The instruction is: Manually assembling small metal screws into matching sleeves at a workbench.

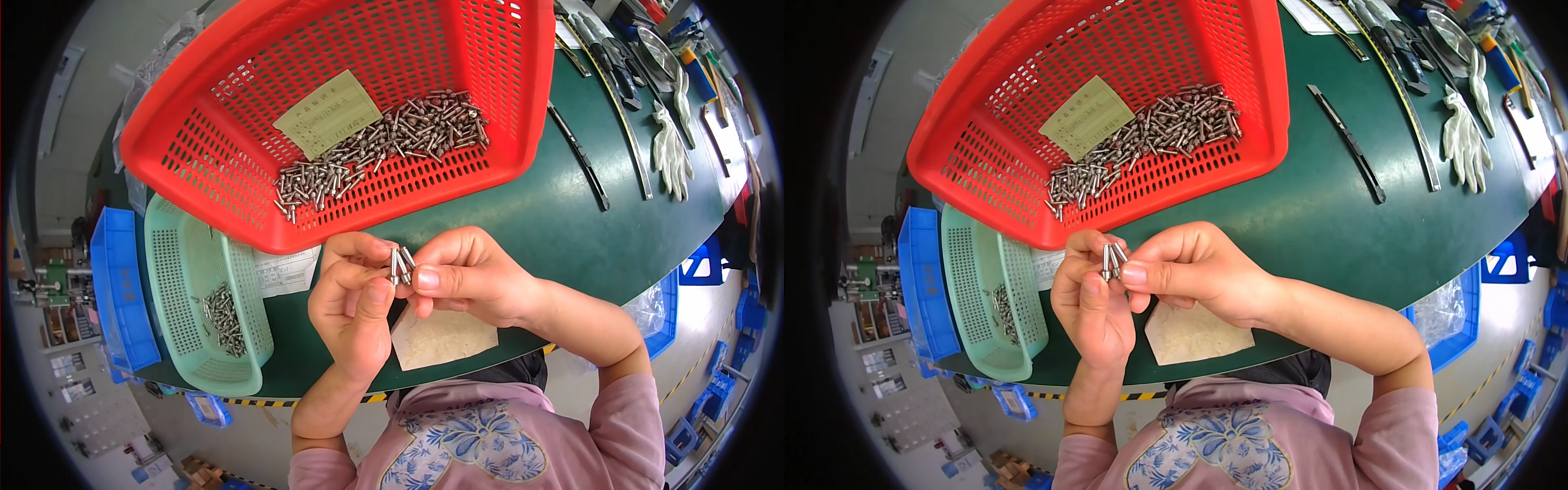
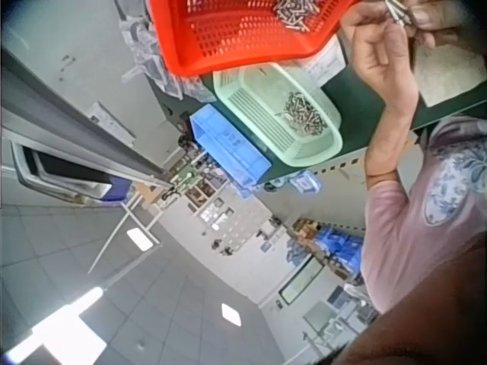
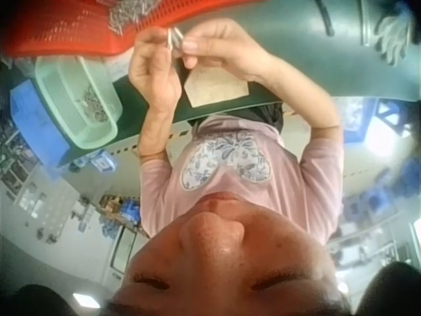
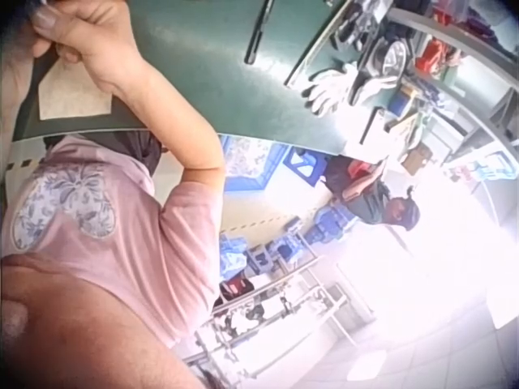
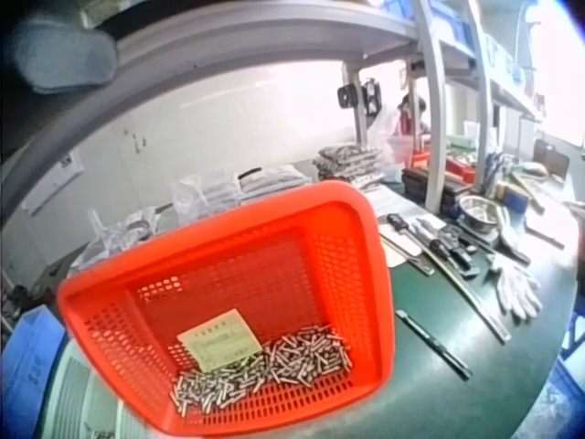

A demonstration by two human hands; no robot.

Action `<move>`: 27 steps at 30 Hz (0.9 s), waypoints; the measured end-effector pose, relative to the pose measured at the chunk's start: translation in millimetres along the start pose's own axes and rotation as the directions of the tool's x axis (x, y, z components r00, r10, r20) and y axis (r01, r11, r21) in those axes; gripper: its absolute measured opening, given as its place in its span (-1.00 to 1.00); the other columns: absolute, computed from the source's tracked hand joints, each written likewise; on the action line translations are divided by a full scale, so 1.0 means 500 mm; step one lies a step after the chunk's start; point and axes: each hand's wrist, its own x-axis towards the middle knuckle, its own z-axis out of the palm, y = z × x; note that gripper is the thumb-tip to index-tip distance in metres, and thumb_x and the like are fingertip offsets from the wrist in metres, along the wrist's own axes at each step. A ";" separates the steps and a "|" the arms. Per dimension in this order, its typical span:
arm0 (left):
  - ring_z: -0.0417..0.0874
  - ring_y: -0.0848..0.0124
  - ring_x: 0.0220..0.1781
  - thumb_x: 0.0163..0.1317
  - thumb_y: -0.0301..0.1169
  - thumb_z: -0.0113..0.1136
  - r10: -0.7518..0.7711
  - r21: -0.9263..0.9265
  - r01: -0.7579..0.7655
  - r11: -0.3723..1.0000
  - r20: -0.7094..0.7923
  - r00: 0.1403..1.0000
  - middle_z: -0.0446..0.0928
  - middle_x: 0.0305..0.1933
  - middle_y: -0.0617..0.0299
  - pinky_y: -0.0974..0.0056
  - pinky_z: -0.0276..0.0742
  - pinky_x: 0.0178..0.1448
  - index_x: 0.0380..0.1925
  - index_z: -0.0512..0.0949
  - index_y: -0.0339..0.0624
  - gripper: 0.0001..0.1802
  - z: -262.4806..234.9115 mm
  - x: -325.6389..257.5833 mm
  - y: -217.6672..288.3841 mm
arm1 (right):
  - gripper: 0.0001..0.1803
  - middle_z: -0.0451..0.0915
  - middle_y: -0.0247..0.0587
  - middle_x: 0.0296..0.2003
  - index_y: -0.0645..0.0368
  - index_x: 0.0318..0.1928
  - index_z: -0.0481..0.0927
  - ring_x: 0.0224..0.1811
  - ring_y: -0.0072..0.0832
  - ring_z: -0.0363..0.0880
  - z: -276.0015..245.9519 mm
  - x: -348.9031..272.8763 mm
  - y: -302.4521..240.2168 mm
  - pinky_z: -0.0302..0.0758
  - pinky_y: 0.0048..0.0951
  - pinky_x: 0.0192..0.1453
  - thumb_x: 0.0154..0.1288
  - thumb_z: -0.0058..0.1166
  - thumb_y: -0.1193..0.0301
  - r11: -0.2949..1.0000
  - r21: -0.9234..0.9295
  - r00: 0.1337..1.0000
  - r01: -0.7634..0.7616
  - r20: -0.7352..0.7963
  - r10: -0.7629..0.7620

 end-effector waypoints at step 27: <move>0.54 0.25 -0.12 -0.05 -0.57 0.21 0.195 0.794 -0.294 0.532 0.223 0.955 0.51 -0.13 0.05 0.25 0.48 -0.02 -0.40 0.63 -0.33 -0.85 -0.010 0.031 0.023 | -0.87 0.50 -0.26 -0.60 0.27 -0.39 0.61 -0.70 -0.51 0.37 -0.013 0.020 -0.002 0.27 -0.50 -0.64 -0.04 0.24 0.55 0.114 -0.927 0.762 0.358 0.219 -0.609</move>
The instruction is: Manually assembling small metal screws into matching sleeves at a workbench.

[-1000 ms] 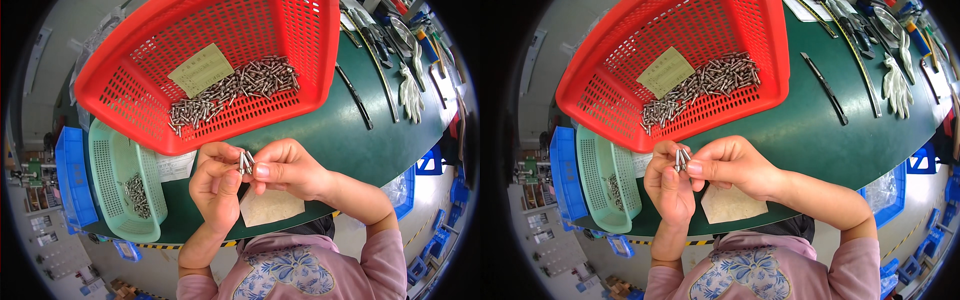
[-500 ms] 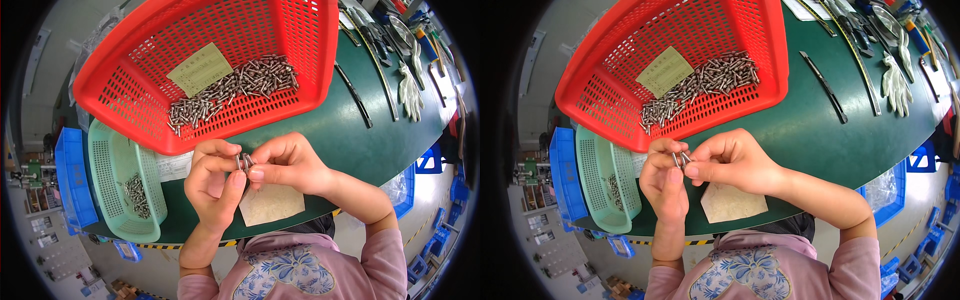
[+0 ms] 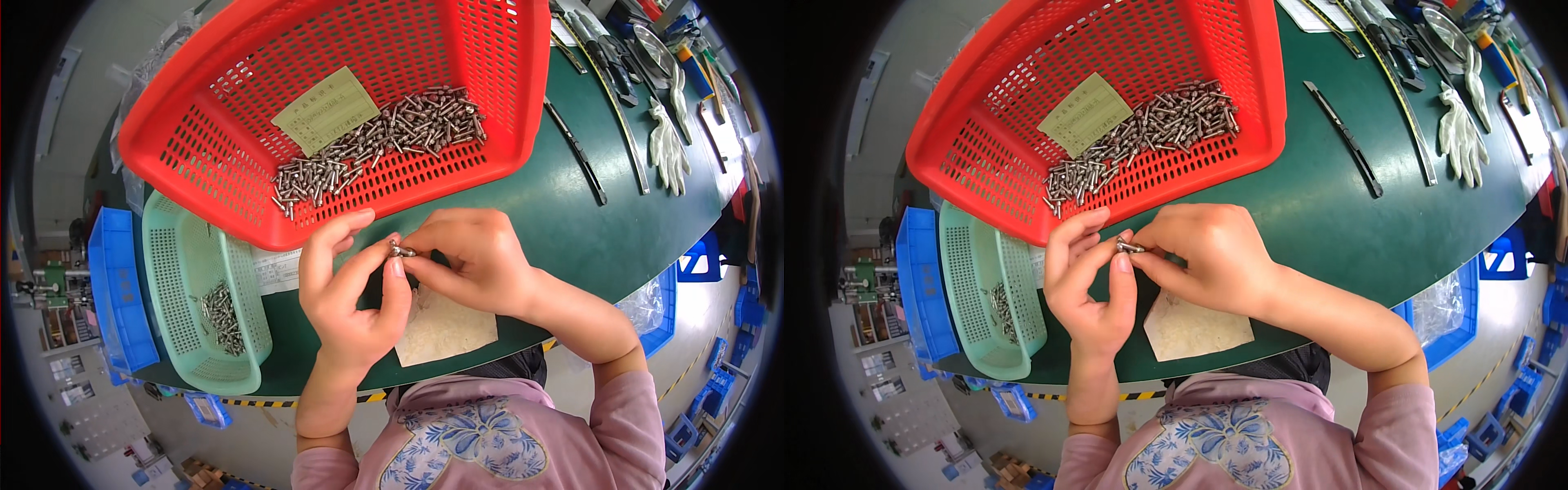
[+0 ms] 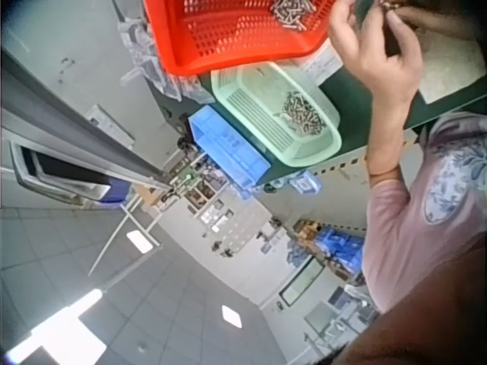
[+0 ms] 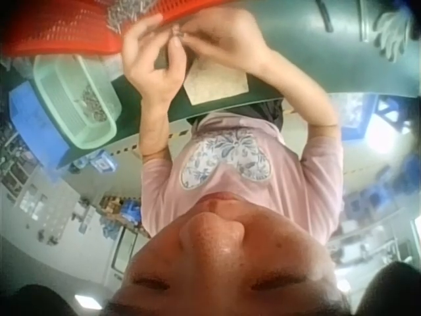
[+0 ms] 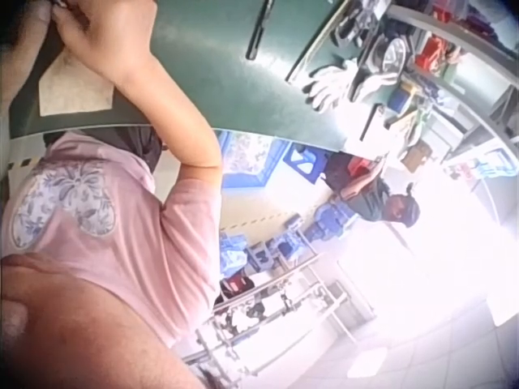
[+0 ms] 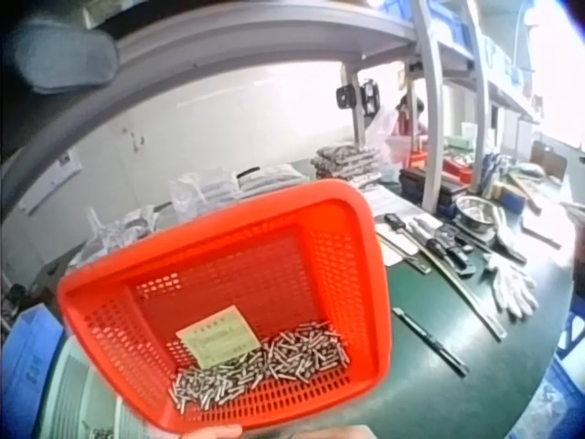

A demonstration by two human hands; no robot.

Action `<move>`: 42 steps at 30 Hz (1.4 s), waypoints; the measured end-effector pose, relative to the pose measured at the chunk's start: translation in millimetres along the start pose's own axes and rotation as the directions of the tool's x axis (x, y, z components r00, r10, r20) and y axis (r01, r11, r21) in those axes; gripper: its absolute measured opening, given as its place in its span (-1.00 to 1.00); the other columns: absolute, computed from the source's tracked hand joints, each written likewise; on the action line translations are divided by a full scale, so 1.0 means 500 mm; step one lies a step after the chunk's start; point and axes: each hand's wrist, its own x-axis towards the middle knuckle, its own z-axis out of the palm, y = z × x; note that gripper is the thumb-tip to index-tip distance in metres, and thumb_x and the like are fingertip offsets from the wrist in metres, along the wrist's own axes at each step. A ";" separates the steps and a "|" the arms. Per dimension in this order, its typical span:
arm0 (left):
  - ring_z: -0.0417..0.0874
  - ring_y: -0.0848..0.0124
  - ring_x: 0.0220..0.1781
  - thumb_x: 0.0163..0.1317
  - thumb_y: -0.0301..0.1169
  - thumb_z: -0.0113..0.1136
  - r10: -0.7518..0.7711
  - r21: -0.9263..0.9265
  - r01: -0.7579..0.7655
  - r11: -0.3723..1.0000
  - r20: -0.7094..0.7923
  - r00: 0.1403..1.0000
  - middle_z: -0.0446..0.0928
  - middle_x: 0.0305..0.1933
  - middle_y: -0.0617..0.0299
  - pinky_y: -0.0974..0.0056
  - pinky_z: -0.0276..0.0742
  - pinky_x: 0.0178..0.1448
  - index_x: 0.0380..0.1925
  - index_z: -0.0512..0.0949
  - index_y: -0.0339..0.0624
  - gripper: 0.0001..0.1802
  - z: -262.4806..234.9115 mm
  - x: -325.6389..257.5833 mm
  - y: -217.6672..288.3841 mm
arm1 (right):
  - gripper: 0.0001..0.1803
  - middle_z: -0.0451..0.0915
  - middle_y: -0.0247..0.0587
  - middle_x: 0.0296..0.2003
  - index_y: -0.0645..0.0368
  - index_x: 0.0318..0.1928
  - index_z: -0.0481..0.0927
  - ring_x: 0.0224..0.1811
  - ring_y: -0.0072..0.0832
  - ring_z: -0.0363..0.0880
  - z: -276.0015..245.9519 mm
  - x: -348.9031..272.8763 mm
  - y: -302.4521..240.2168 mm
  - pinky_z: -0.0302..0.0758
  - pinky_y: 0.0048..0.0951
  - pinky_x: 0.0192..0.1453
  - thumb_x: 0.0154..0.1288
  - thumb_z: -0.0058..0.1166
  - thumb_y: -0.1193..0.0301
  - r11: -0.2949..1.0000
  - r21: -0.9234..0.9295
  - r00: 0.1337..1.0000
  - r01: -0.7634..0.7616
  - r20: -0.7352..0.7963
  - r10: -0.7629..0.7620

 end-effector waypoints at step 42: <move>0.51 0.47 -0.12 0.19 -0.59 0.14 -0.451 -0.757 0.591 0.280 0.439 0.777 0.43 -0.05 0.12 0.41 0.53 -0.09 -0.35 0.53 -0.46 -0.90 0.014 -0.020 -0.020 | -0.62 0.43 -0.48 -0.51 0.05 -0.36 0.63 -0.49 -0.54 0.44 0.006 0.008 0.005 0.37 -0.50 -0.41 -0.38 0.27 0.35 0.793 -0.547 0.938 0.266 -0.043 -0.344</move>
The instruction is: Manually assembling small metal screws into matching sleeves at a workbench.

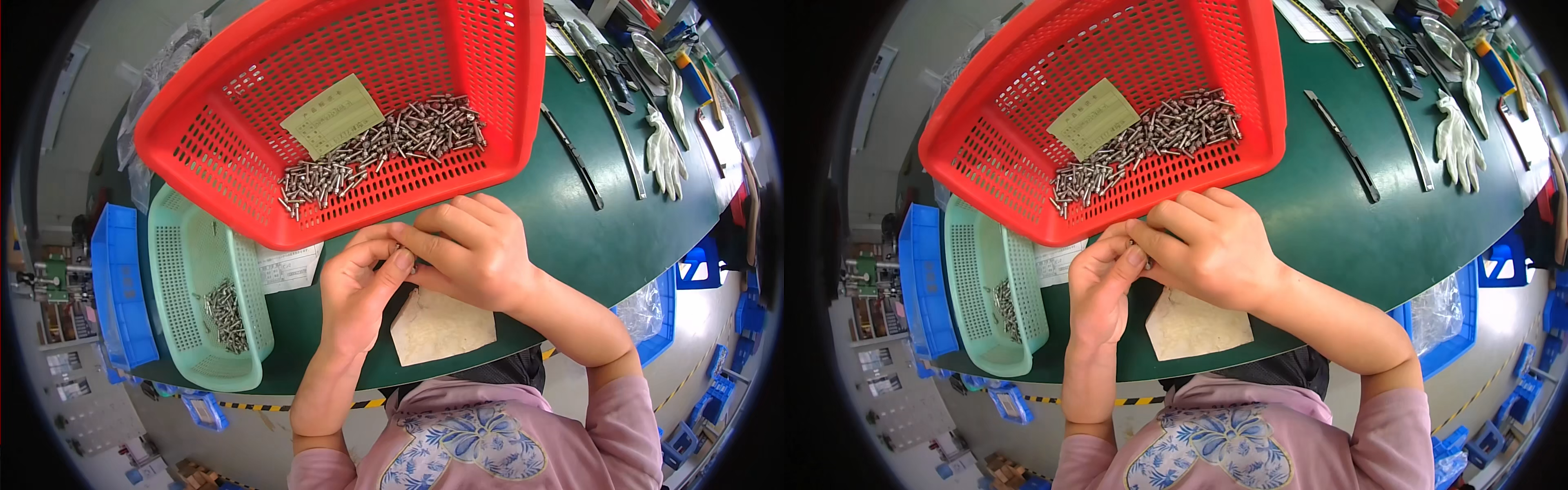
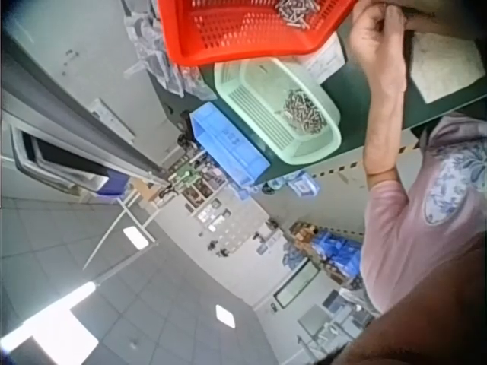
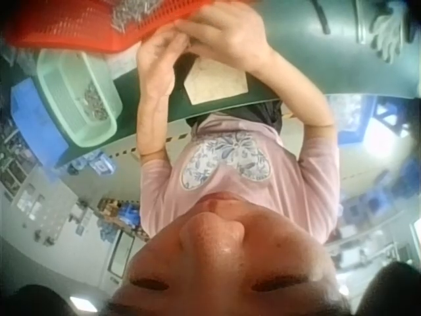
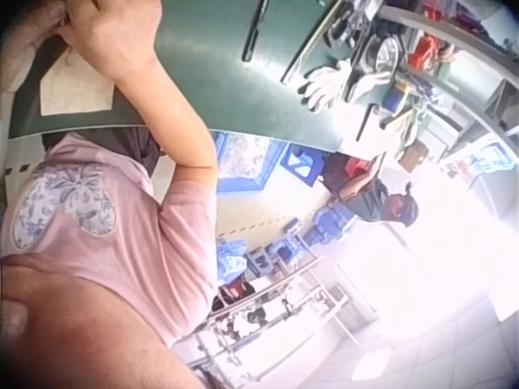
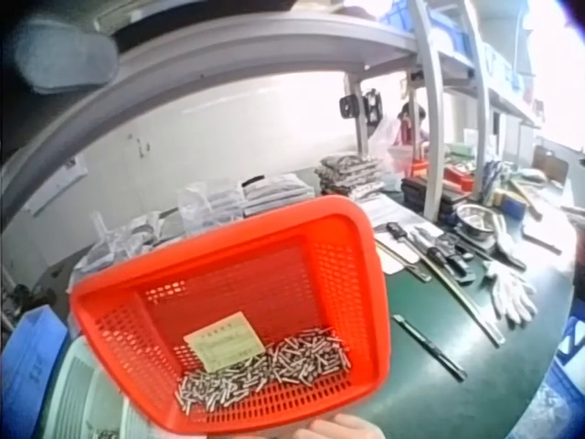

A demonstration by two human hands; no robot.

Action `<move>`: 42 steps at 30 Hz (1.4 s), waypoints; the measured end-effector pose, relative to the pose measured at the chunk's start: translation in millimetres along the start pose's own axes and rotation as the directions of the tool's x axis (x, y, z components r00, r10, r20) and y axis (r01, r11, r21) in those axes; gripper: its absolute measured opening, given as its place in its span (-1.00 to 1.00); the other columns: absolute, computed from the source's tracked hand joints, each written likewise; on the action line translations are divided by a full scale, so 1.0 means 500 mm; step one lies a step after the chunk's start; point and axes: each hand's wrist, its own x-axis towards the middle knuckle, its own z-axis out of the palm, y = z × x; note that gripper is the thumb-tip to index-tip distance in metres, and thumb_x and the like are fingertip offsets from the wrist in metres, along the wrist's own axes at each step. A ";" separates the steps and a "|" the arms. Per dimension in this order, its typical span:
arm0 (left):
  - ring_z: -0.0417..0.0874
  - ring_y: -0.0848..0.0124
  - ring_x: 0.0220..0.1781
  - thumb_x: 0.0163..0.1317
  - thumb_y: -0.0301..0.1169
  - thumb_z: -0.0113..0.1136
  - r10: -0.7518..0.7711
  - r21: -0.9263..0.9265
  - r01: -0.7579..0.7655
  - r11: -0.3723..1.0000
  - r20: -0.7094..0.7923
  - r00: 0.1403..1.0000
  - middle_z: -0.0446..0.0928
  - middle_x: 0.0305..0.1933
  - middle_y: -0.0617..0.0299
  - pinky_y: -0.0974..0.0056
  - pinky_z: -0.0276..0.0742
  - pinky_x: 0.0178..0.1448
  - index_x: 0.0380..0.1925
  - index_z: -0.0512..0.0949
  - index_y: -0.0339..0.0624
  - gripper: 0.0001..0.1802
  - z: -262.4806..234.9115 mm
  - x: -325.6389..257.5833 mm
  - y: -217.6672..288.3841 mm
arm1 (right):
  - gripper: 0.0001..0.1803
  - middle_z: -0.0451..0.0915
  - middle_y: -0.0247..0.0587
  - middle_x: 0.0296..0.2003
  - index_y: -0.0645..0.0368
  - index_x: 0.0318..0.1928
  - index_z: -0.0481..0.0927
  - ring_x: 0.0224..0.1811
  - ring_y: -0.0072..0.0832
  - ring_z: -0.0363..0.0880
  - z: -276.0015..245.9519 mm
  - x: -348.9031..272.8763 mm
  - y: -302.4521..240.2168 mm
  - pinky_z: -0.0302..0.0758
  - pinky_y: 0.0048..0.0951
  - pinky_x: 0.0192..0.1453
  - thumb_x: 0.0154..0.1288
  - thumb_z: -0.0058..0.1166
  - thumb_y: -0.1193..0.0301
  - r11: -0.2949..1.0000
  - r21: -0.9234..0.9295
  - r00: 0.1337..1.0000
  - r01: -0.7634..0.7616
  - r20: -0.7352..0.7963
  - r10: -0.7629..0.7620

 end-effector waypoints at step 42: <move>0.50 0.24 -0.09 0.02 -0.56 0.04 0.387 0.367 -0.362 0.857 0.005 0.922 0.44 -0.08 -0.04 0.27 0.45 -0.02 -0.45 0.57 -0.38 -0.86 -0.011 0.000 0.023 | -0.60 0.59 -0.29 -0.42 0.18 -0.31 0.67 -0.41 -0.45 0.53 -0.020 0.005 0.019 0.37 -0.45 -0.33 -0.26 0.46 0.35 0.769 0.604 0.977 -0.210 0.158 0.142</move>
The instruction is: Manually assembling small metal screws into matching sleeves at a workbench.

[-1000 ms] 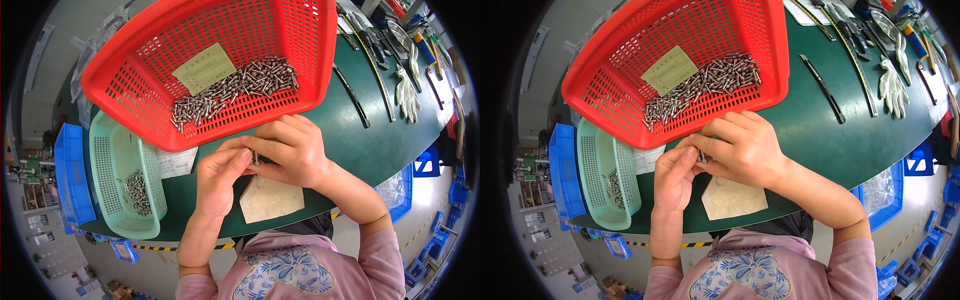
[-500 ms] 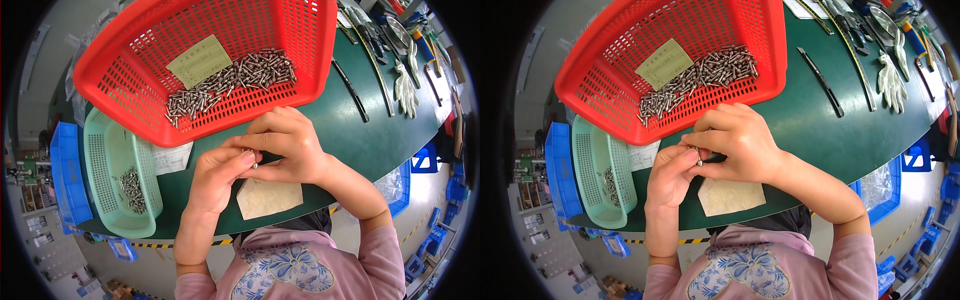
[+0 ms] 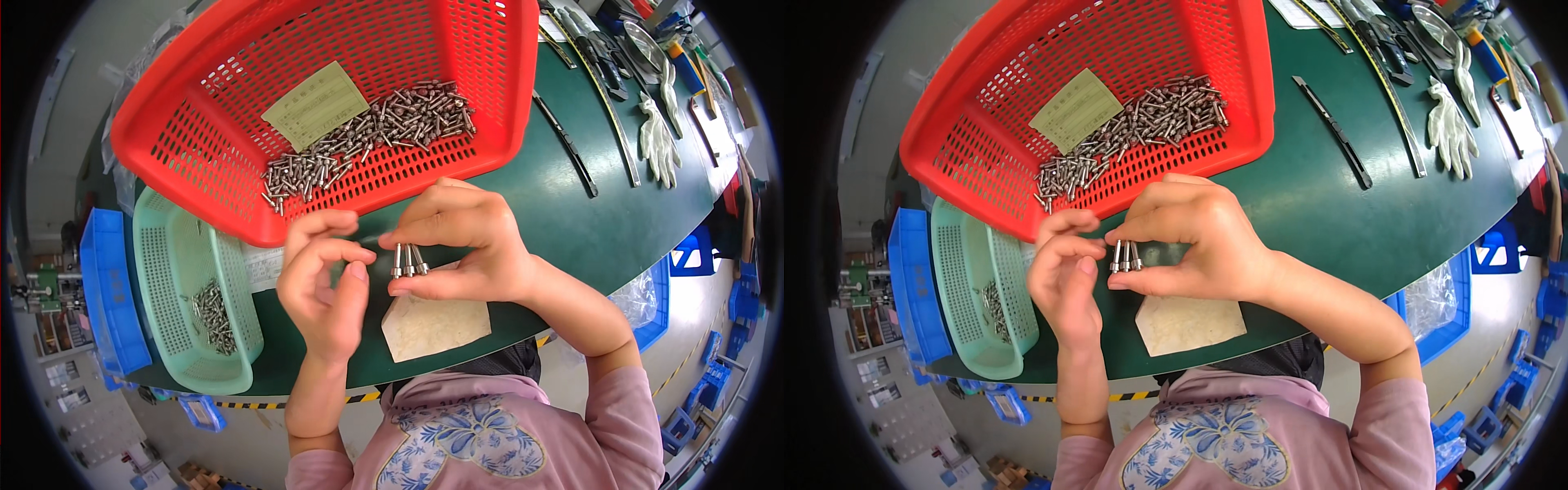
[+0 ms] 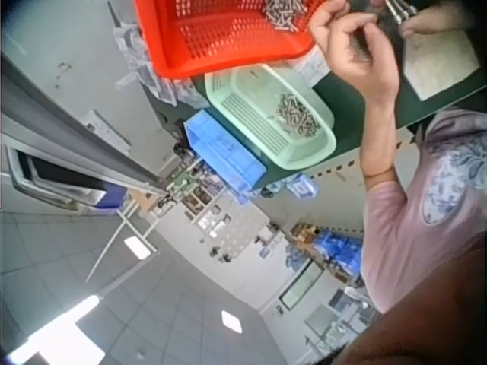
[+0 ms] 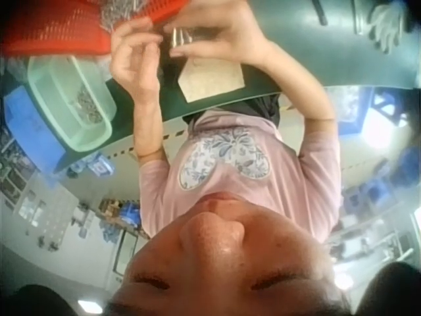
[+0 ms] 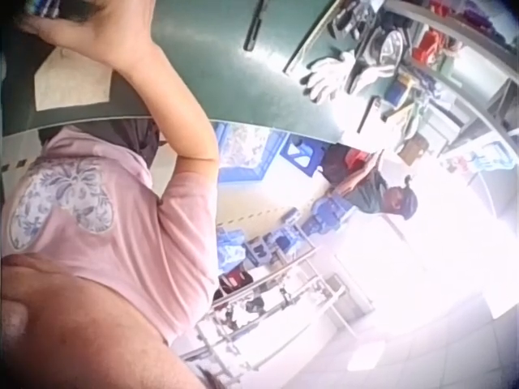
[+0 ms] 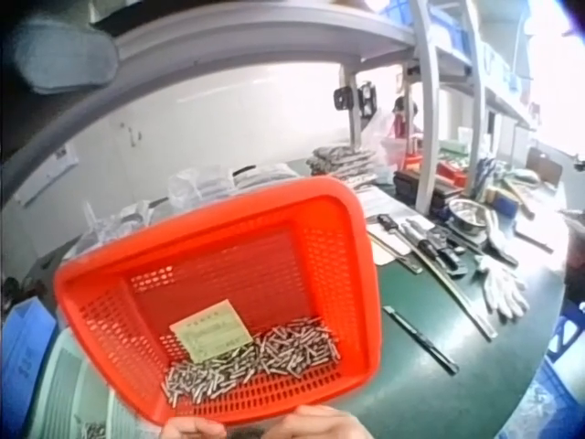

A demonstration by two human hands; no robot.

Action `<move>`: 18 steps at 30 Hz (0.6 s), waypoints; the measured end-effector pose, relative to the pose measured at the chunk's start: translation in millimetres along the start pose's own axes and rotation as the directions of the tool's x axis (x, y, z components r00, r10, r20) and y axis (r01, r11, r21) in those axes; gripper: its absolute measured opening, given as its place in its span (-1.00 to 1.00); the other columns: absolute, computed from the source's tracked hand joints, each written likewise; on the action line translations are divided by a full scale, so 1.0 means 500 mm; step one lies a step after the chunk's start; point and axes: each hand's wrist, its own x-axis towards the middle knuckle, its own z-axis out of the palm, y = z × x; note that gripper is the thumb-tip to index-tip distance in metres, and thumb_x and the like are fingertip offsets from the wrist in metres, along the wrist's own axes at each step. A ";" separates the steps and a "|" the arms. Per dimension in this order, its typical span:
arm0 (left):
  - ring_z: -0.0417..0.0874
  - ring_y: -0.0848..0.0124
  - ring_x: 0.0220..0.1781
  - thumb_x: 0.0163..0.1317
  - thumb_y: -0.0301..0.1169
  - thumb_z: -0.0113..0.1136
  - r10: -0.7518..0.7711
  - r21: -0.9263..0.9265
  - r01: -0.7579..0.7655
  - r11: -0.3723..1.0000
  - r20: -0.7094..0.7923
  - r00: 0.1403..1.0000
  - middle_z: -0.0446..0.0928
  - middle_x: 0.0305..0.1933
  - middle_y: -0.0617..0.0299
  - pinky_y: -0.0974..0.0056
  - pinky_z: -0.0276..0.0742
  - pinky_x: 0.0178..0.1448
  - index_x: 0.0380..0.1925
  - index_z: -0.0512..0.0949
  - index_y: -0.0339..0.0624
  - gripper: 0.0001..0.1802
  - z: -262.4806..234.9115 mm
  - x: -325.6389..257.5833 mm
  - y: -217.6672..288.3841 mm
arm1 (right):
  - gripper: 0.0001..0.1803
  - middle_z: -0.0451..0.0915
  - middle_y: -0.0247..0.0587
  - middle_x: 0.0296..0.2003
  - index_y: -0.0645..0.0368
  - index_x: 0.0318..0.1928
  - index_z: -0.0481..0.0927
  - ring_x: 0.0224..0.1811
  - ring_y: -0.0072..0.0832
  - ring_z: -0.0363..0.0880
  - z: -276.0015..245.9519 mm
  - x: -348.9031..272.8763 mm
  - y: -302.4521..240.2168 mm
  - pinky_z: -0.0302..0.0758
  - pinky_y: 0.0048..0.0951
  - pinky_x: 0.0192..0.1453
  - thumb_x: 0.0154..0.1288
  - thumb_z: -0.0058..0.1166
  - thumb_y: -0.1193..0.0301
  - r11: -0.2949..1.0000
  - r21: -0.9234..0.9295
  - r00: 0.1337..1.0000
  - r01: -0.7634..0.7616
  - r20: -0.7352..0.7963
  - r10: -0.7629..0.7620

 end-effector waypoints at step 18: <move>0.49 0.21 -0.08 -0.16 -0.39 0.38 0.584 0.484 -0.649 0.586 0.302 0.753 0.48 -0.04 0.14 0.22 0.47 -0.07 -0.30 0.69 0.05 -0.69 0.006 0.009 0.010 | -0.63 0.60 -0.18 -0.34 0.28 -0.24 0.64 -0.30 -0.47 0.56 0.012 -0.006 -0.010 0.50 -0.47 -0.24 -0.15 0.39 0.47 0.840 0.496 0.968 -0.217 0.217 0.122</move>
